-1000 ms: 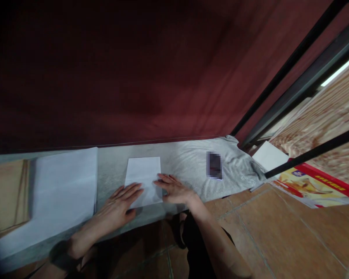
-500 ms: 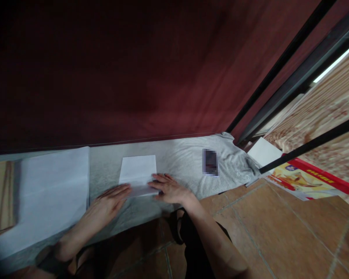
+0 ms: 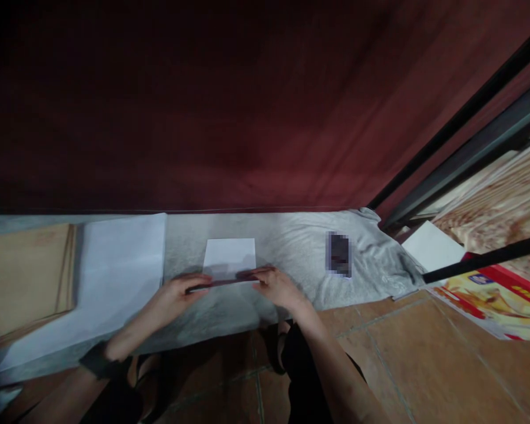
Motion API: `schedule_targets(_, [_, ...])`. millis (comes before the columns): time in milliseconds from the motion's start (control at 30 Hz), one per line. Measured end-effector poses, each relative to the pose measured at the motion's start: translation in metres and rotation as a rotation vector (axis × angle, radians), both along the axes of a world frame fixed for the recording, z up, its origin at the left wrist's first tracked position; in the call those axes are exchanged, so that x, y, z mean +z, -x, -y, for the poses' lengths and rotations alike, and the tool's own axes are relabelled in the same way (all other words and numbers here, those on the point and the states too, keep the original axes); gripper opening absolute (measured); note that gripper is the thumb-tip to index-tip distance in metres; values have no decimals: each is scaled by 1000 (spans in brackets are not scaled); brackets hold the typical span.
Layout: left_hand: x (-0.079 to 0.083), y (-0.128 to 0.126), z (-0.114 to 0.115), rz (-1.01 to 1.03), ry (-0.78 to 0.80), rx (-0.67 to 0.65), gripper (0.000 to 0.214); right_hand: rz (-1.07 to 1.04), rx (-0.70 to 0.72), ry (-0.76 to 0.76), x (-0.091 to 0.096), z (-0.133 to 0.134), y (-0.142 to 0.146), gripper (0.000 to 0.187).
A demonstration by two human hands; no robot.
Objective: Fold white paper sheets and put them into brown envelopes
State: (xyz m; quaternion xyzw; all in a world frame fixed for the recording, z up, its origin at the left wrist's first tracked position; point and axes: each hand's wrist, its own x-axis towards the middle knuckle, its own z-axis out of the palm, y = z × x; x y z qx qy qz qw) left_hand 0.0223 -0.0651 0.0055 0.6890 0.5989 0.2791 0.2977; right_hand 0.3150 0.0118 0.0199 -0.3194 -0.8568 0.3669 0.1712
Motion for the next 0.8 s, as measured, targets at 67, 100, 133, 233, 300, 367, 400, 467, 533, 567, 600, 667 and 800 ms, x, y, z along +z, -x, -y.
schedule_targets(67, [-4, 2, -5, 106, 56, 85, 29, 18, -79, 31, -4, -3, 2, 24])
schedule_targets(100, [-6, 2, -7, 150, 76, 127, 30, 38, -133, 38, -7, -5, 3, 23])
schedule_targets(133, [-8, 1, -9, 186, 89, 164, 31, 53, -187, 42, -11, -8, 5, 23])
schedule_targets(233, [-11, -1, -15, 229, 87, 252, 32, 54, -294, 77, -19, -15, 12, 23])
schedule_targets(300, [-10, -2, -18, 207, 79, 286, 31, 58, -337, 90, -23, -19, 18, 22])
schedule_targets(367, [-8, -5, -20, 161, 72, 305, 30, 95, -379, 77, -24, -23, 24, 22])
schedule_targets(400, [-7, -6, -21, 133, 68, 317, 31, 123, -403, 62, -24, -24, 26, 23])
schedule_targets(467, [-5, -8, -24, 73, 60, 349, 33, 192, -451, 30, -23, -26, 32, 24])
schedule_targets(533, [-3, -9, -28, 5, 60, 388, 34, 272, -489, -2, -21, -27, 38, 24])
schedule_targets(567, [-2, -10, -30, -30, 68, 403, 33, 312, -507, -15, -20, -27, 40, 24])
schedule_targets(600, [-1, -11, -32, -62, 81, 414, 32, 350, -522, -25, -19, -27, 43, 24])
schedule_targets(667, [3, -13, -35, -116, 116, 427, 31, 416, -543, -33, -16, -27, 47, 25])
schedule_targets(800, [14, -19, -37, -198, 189, 458, 31, 489, -558, -31, -13, -28, 53, 26])
